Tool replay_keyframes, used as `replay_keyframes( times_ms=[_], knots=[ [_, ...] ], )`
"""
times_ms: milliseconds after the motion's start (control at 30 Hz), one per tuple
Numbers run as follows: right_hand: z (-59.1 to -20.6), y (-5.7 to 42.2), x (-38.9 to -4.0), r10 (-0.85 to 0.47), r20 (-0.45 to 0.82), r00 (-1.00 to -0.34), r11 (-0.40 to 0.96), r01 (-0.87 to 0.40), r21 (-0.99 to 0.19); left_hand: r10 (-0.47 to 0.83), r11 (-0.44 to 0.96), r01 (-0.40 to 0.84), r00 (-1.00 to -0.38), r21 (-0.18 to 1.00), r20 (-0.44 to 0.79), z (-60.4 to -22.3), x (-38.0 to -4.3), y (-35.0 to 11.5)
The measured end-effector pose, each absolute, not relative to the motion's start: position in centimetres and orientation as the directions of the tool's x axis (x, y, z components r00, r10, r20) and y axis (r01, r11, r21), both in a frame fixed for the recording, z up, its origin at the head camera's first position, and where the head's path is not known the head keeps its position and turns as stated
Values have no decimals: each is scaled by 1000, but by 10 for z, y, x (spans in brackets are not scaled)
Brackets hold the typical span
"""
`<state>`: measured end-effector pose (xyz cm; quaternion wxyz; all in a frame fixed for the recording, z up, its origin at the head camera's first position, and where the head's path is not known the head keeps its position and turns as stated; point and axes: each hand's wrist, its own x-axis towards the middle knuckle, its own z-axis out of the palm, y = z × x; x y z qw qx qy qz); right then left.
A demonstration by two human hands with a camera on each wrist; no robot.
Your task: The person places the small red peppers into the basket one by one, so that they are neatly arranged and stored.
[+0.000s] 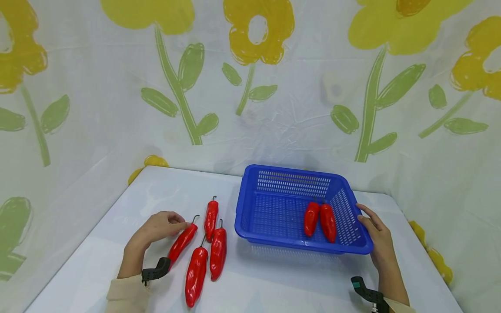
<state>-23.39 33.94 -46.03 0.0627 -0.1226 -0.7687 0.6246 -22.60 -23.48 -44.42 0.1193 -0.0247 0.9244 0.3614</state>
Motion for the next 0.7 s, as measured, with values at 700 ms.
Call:
replay_keyframes(
  times_ms=[700],
  knots=[
    [-459,339,-233,267,-62,-962,196,117,-974,64,727,-142,-960,672,-273,-441,-220,-233]
  ],
)
